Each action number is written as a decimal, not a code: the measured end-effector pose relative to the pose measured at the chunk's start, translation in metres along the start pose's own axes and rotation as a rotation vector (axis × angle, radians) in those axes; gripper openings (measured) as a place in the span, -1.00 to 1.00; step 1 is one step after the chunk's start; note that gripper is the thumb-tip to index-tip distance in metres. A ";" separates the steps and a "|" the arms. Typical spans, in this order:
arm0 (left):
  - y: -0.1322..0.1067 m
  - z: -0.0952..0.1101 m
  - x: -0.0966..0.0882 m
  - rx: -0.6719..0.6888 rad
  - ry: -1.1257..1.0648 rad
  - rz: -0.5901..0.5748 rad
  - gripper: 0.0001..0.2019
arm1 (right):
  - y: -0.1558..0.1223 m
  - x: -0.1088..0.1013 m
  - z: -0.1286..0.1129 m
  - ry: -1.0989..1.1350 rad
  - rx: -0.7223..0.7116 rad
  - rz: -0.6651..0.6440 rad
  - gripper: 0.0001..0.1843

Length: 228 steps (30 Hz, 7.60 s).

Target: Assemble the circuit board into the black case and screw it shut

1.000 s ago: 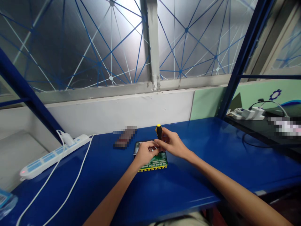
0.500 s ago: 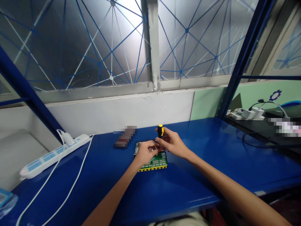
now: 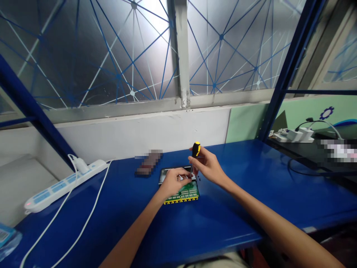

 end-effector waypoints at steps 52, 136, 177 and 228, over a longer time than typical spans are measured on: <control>-0.026 -0.005 -0.002 0.172 0.375 -0.235 -0.43 | -0.015 0.029 -0.014 -0.091 -0.047 -0.063 -0.66; -0.023 0.015 -0.023 0.101 -0.028 -0.240 -0.88 | -0.020 0.044 -0.011 -0.057 -0.012 -0.365 -0.71; -0.024 0.014 -0.021 0.105 -0.039 -0.285 -0.88 | -0.021 0.041 -0.020 -0.201 -0.088 -0.220 -0.77; -0.023 0.012 -0.027 0.090 -0.002 -0.179 -0.91 | -0.023 0.039 -0.018 -0.184 -0.117 -0.127 -0.81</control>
Point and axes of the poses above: each hand's wrist, its own y-axis towards the middle knuckle, its own x-axis out of the palm, z = x × y, the point moved 8 cm from there along y, towards the middle knuckle, and after that the axes turned 7 degrees about x, right-handed, at the moved point
